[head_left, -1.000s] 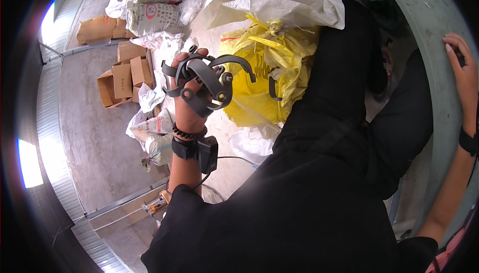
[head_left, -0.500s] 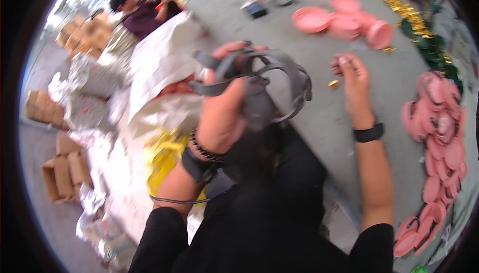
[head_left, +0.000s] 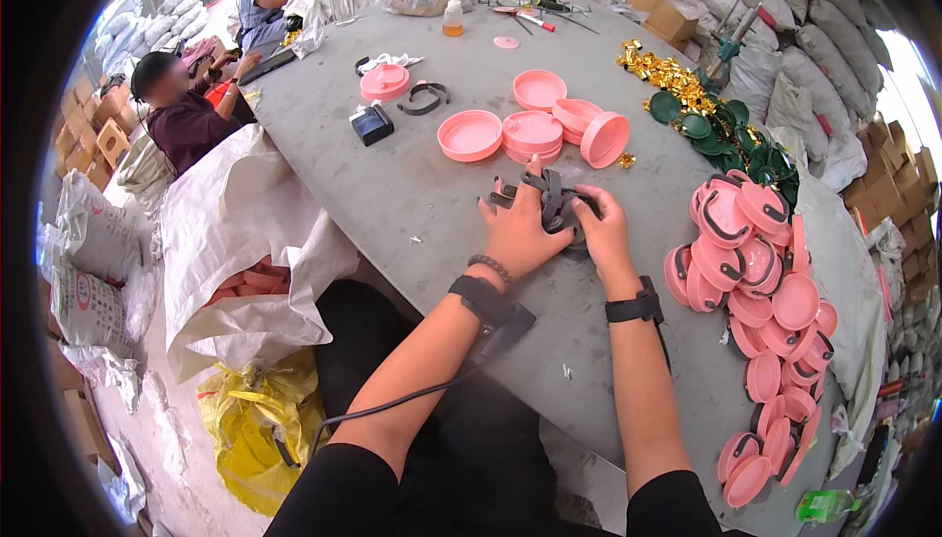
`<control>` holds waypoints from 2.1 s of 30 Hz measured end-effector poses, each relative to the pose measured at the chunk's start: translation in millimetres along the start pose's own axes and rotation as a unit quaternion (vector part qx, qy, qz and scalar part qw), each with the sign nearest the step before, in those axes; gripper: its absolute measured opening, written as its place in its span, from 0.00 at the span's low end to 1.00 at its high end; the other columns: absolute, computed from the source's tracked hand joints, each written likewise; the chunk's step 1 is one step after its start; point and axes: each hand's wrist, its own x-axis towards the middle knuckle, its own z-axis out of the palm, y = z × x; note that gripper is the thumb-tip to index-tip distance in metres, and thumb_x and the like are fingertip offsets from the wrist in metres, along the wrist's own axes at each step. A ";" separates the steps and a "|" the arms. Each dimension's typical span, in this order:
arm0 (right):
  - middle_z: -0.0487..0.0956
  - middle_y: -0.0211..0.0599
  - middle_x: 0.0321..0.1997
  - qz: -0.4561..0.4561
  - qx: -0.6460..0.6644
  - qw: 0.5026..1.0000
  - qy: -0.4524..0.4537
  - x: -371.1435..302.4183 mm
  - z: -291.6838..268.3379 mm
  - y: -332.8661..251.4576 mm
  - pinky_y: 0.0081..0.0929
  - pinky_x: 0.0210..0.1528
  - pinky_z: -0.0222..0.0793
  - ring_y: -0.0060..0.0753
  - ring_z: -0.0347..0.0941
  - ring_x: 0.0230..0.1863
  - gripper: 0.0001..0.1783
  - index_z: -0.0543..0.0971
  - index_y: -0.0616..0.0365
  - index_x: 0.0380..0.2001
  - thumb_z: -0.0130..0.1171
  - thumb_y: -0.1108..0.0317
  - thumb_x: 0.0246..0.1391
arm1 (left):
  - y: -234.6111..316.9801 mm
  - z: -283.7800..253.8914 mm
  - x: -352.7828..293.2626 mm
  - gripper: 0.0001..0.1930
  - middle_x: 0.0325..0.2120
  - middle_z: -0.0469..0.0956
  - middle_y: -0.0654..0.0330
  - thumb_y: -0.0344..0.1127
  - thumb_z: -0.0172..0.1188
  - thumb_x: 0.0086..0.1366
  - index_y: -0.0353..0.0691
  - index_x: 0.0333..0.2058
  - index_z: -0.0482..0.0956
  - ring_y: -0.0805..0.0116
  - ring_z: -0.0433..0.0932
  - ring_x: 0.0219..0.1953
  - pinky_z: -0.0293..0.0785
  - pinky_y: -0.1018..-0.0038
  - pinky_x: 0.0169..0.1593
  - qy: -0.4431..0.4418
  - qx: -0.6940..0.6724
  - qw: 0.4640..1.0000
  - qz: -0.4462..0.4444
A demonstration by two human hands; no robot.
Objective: The recorder is assembling small plastic components by inserting black curved pieces into pink round bases.
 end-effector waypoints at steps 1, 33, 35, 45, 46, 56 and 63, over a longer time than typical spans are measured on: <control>0.75 0.36 0.39 0.004 -0.024 1.000 0.016 0.8 -4.5 5.8 0.23 0.45 0.65 0.25 0.70 0.41 0.14 0.73 0.65 0.41 0.55 0.71 0.51 | 0.8 -6.0 0.8 0.51 0.60 0.56 0.49 0.49 0.61 0.47 0.46 0.64 0.38 0.49 0.53 0.63 0.40 0.46 0.61 -0.077 -0.012 0.997 -0.022; 0.70 0.36 0.18 -0.174 -0.076 0.966 0.176 -10.3 19.9 -15.5 0.31 0.36 0.59 0.32 0.64 0.28 0.13 0.72 0.63 0.25 0.51 0.63 0.56 | -119.3 -36.7 112.9 0.27 0.40 0.74 0.58 0.49 0.58 0.57 0.36 0.49 0.70 0.66 0.75 0.40 0.69 0.74 0.45 0.031 -0.512 0.858 -0.016; 0.71 0.34 0.19 -0.120 -0.140 0.972 0.148 -10.0 17.1 -10.7 0.33 0.37 0.59 0.34 0.64 0.28 0.10 0.74 0.62 0.29 0.52 0.65 0.55 | -115.3 -43.3 110.7 0.31 0.38 0.76 0.59 0.62 0.46 0.61 0.43 0.53 0.66 0.66 0.77 0.35 0.72 0.74 0.41 -0.016 -0.638 0.769 -0.035; 0.70 0.28 0.18 -0.220 -0.167 0.955 0.106 -17.4 36.4 -21.2 0.18 0.26 0.59 0.16 0.60 0.21 0.12 0.72 0.68 0.37 0.44 0.69 0.60 | -131.2 -50.4 99.4 0.36 0.47 0.72 0.52 0.67 0.31 0.62 0.45 0.57 0.59 0.54 0.78 0.42 0.80 0.67 0.38 -0.227 -0.748 0.616 -0.093; 0.70 0.28 0.18 -0.225 -0.172 0.955 0.092 -21.9 43.1 -26.3 0.18 0.26 0.59 0.16 0.60 0.21 0.12 0.72 0.68 0.37 0.44 0.69 0.60 | -133.1 -48.1 97.3 0.36 0.47 0.72 0.52 0.67 0.31 0.62 0.45 0.57 0.59 0.54 0.78 0.42 0.80 0.67 0.38 -0.214 -0.756 0.611 -0.091; 0.61 0.36 0.18 -0.289 -0.278 0.914 0.058 -28.8 92.7 -67.0 0.31 0.29 0.55 0.37 0.56 0.24 0.17 0.64 0.61 0.15 0.59 0.69 0.49 | -138.1 -49.3 95.8 0.33 0.29 0.79 0.54 0.63 0.35 0.64 0.36 0.49 0.67 0.62 0.81 0.24 0.78 0.79 0.22 -0.389 -0.680 0.619 -0.053; 0.69 0.33 0.23 -0.388 -0.317 0.865 0.011 -28.8 90.1 -71.2 0.30 0.37 0.54 0.34 0.63 0.28 0.12 0.69 0.59 0.18 0.60 0.68 0.46 | -126.4 -54.1 92.5 0.22 0.32 0.78 0.60 0.52 0.48 0.64 0.35 0.40 0.73 0.77 0.78 0.27 0.78 0.79 0.26 -0.287 -0.726 0.621 -0.062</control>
